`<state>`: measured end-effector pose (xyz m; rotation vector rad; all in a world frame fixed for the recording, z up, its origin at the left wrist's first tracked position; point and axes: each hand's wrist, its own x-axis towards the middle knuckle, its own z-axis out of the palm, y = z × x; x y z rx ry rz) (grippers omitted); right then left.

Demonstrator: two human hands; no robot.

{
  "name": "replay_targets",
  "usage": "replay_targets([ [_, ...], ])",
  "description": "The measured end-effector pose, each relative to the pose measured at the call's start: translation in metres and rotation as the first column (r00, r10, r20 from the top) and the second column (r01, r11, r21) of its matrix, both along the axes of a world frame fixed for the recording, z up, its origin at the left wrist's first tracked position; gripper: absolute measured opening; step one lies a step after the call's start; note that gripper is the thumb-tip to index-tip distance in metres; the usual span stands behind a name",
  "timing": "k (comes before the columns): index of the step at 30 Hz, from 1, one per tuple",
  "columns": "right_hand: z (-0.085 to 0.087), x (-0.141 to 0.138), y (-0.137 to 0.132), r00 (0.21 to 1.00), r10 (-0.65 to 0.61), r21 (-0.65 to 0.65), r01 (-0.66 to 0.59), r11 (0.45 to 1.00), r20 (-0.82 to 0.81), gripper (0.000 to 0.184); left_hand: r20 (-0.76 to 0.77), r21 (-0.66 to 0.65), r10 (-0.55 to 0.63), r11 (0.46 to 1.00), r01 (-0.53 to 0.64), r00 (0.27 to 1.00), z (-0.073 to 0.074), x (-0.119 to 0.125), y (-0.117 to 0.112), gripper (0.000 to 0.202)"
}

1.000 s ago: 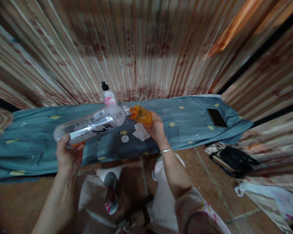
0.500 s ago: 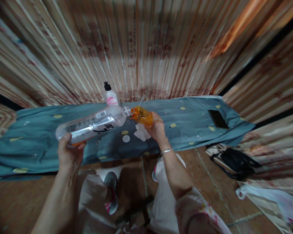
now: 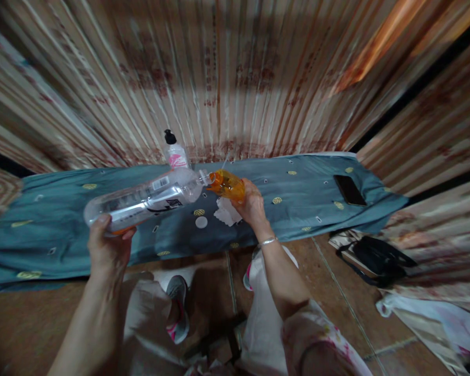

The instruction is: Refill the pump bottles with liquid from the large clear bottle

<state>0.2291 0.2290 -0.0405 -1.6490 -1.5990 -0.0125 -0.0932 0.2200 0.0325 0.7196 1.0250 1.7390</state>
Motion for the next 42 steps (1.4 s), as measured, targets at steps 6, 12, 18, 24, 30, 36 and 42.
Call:
replay_targets([
  [6, -0.0002, 0.0022, -0.0003, 1.000, 0.002, -0.029, -0.002, 1.000, -0.015, 0.068, -0.034, 0.015, -0.019, 1.000, 0.019, 0.999, 0.0006, 0.0002, -0.0009, 0.030],
  [12, 0.0003, 0.0010, 0.0002, 1.000, -0.011, -0.021, 0.010, 1.000, -0.006, 0.066, -0.041, 0.019, -0.030, 0.999, 0.030, 0.999, 0.0021, 0.0007, -0.0017, 0.029],
  [18, 0.0013, 0.0005, -0.0003, 1.000, -0.018, -0.032, 0.018, 0.999, -0.003, 0.069, -0.031, -0.004, 0.001, 1.000, -0.002, 1.000, 0.0034, 0.0013, -0.0017, 0.031],
  [24, 0.0007, 0.0011, -0.0002, 1.000, -0.010, -0.031, 0.010, 0.999, -0.005, 0.069, -0.039, 0.019, -0.003, 1.000, 0.004, 0.999, 0.0043, 0.0030, -0.0019, 0.031],
  [30, -0.0008, 0.0026, 0.0004, 1.000, -0.001, -0.019, 0.001, 1.000, -0.003, 0.068, -0.041, 0.038, -0.019, 0.999, 0.021, 0.999, 0.0022, 0.0018, -0.0019, 0.033],
  [36, 0.0016, 0.0019, -0.0005, 1.000, 0.005, -0.026, -0.005, 1.000, -0.004, 0.067, -0.045, 0.056, -0.039, 0.998, 0.042, 0.998, -0.0005, -0.0001, -0.0012, 0.036],
  [42, 0.0024, -0.0001, -0.0004, 1.000, -0.002, -0.016, 0.001, 1.000, -0.011, 0.065, -0.054, 0.042, -0.035, 0.998, 0.037, 0.998, 0.0016, 0.0015, -0.0016, 0.034],
])
